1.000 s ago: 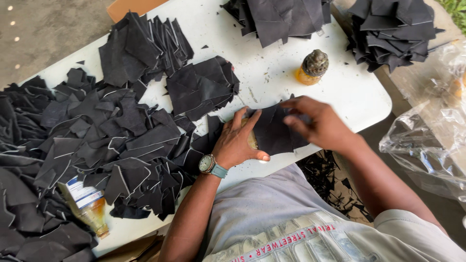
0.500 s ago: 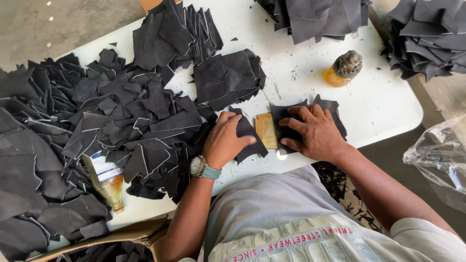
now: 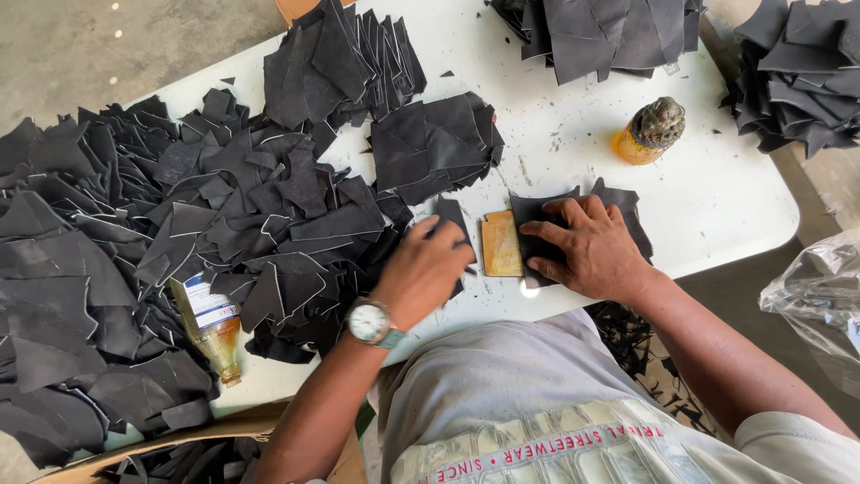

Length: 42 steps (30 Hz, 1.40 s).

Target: The person repeatedly picks up small black fabric pieces from a pile, places them on a wooden block, and rubs the edges with a small tool to smooth them. They then place the smoothed pieces into a separate pile on the table. The process is repeated continuously throughout the clip.

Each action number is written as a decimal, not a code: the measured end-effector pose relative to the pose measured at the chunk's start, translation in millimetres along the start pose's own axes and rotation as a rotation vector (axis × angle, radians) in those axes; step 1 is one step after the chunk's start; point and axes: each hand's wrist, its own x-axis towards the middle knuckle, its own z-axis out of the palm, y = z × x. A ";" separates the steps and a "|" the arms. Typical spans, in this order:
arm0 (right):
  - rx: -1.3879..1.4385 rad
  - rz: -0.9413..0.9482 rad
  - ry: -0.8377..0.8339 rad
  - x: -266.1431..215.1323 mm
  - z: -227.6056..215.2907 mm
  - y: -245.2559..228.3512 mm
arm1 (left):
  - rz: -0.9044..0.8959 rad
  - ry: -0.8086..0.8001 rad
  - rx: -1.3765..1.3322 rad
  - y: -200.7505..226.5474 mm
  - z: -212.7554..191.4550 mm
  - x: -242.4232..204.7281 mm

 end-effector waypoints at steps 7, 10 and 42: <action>-0.006 0.003 -0.021 1.0 3.1 3.2 | -0.294 0.399 -0.881 -7.7 11.0 8.5; -0.006 0.016 -0.019 0.5 2.8 0.7 | -0.349 0.263 -1.107 -8.6 59.0 28.9; 0.020 -0.026 0.033 -0.7 3.6 4.4 | -0.364 0.287 -0.713 0.5 17.7 15.7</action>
